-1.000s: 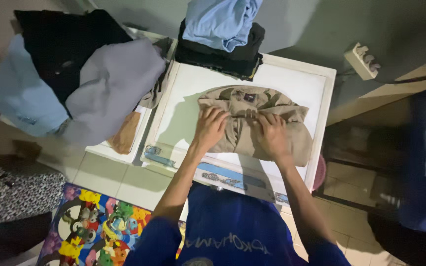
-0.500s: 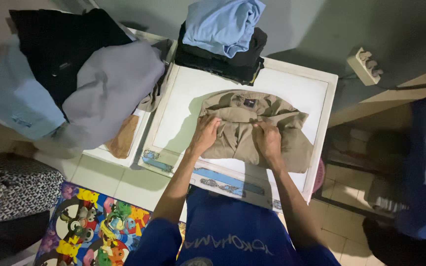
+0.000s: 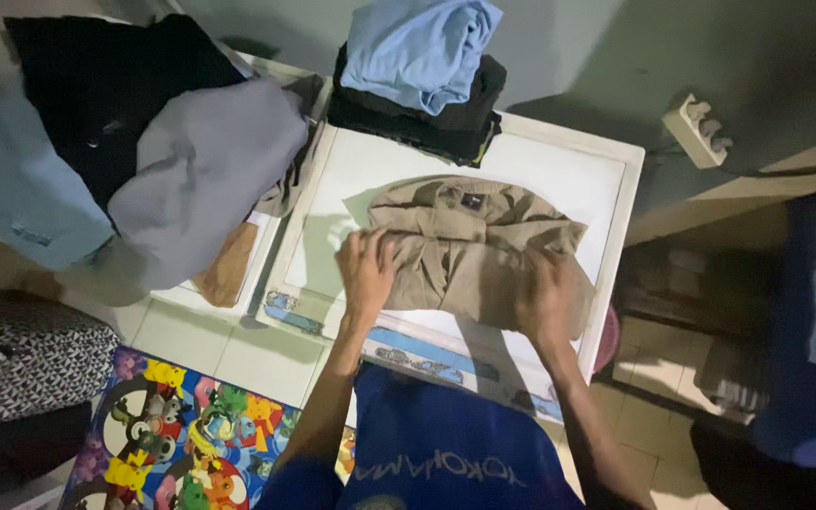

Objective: The person folds a pair of beige trousers on a white surface, smoothing and aligning the legs before rolling and folding them into a compact bundle. The person then picks up a gray garment and begins to fold it.

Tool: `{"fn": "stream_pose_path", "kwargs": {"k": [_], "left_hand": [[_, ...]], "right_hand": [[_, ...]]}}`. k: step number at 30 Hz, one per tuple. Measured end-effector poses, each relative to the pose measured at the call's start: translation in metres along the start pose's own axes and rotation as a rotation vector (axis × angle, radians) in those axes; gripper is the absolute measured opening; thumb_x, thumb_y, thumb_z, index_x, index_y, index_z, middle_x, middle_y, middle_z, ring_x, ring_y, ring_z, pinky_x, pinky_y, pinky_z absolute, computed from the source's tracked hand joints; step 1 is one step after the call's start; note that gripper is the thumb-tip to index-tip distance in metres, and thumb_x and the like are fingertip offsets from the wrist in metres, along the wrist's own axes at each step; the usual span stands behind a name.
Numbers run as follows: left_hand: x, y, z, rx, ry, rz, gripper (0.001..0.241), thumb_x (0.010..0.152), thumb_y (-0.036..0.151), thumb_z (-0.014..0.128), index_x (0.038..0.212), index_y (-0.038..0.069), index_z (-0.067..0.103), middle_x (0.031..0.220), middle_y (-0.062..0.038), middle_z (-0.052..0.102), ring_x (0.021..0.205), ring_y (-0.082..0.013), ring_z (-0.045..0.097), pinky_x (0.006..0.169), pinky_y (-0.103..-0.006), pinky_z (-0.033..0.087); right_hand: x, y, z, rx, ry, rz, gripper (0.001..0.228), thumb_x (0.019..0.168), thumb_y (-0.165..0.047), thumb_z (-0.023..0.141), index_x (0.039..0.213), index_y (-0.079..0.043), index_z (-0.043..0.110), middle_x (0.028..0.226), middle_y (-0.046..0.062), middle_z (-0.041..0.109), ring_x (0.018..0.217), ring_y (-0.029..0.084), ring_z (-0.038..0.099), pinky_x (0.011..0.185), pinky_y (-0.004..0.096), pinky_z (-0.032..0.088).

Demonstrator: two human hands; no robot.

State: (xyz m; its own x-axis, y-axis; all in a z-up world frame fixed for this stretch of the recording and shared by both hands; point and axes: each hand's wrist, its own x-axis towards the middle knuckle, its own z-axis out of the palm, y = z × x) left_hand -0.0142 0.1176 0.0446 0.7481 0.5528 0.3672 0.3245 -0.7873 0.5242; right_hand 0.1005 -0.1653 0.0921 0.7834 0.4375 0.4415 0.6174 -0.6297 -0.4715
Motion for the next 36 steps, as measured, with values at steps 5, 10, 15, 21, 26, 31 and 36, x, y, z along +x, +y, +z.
{"fn": "stream_pose_path", "kwargs": {"k": [5, 10, 15, 21, 26, 31, 36], "left_hand": [[-0.042, -0.016, -0.012, -0.101, -0.038, -0.144, 0.040, 0.102, 0.033, 0.064, 0.126, 0.002, 0.062, 0.116, -0.021, 0.066, 0.104, -0.0383, 0.064, 0.089, -0.0495, 0.049], [-0.074, -0.032, 0.002, -0.334, -0.149, -0.398, 0.030, 0.100, 0.032, 0.065, 0.103, 0.002, 0.066, 0.079, -0.017, 0.068, 0.071, -0.0290, 0.067, 0.068, -0.0397, 0.052], [-0.072, -0.044, 0.016, -0.379, -0.090, -0.480, 0.027, 0.102, 0.026, 0.068, 0.101, 0.000, 0.064, 0.074, -0.016, 0.062, 0.070, -0.0262, 0.057, 0.066, -0.0375, 0.050], [-0.061, -0.023, -0.006, -0.335, 0.025, -0.313, 0.037, 0.097, 0.018, 0.065, 0.130, 0.004, 0.059, 0.116, -0.018, 0.066, 0.106, -0.0305, 0.061, 0.093, -0.0403, 0.050], [-0.044, 0.022, -0.018, 0.012, -0.172, 0.068, 0.051, 0.096, 0.038, 0.070, 0.141, 0.017, 0.059, 0.147, -0.017, 0.053, 0.142, -0.0345, 0.044, 0.123, -0.0569, 0.028], [-0.034, 0.034, -0.011, 0.081, -0.452, 0.381, 0.100, 0.073, 0.063, 0.082, 0.154, 0.019, 0.041, 0.161, -0.021, 0.031, 0.150, -0.0415, 0.024, 0.122, -0.0637, 0.009], [-0.025, -0.004, -0.011, 0.045, -0.506, 0.467, 0.110, 0.075, 0.050, 0.084, 0.162, 0.017, 0.026, 0.169, -0.017, 0.026, 0.156, -0.0354, 0.025, 0.128, -0.0540, 0.015]], "right_hand": [[-0.038, 0.059, -0.026, -0.327, 0.061, 0.076, 0.056, 0.086, -0.017, 0.076, 0.132, 0.008, 0.056, 0.114, 0.030, 0.064, 0.106, 0.046, 0.058, 0.086, 0.054, 0.047], [-0.080, 0.109, -0.004, -0.022, -0.141, 0.478, 0.032, 0.103, -0.032, 0.069, 0.109, -0.001, 0.063, 0.091, 0.017, 0.065, 0.084, 0.034, 0.064, 0.078, 0.047, 0.053], [-0.092, 0.127, 0.014, 0.073, -0.073, 0.528, 0.030, 0.106, -0.031, 0.069, 0.106, -0.001, 0.063, 0.088, 0.018, 0.065, 0.083, 0.033, 0.066, 0.083, 0.044, 0.054], [-0.077, 0.080, -0.005, -0.010, -0.031, 0.598, 0.047, 0.097, -0.026, 0.070, 0.139, -0.009, 0.059, 0.124, 0.016, 0.067, 0.106, 0.032, 0.068, 0.089, 0.044, 0.056], [-0.054, 0.032, -0.024, -0.138, -0.029, 0.137, 0.072, 0.081, -0.020, 0.072, 0.149, -0.009, 0.052, 0.156, 0.021, 0.046, 0.143, 0.038, 0.048, 0.118, 0.055, 0.044], [-0.034, 0.004, -0.027, -0.182, -0.355, -0.103, 0.093, 0.069, -0.050, 0.087, 0.147, -0.015, 0.050, 0.154, 0.024, 0.041, 0.144, 0.043, 0.035, 0.117, 0.069, 0.021], [-0.039, 0.014, -0.041, -0.156, -0.405, -0.126, 0.092, 0.065, -0.038, 0.087, 0.146, -0.017, 0.049, 0.153, 0.017, 0.045, 0.146, 0.037, 0.039, 0.123, 0.058, 0.024]]}}
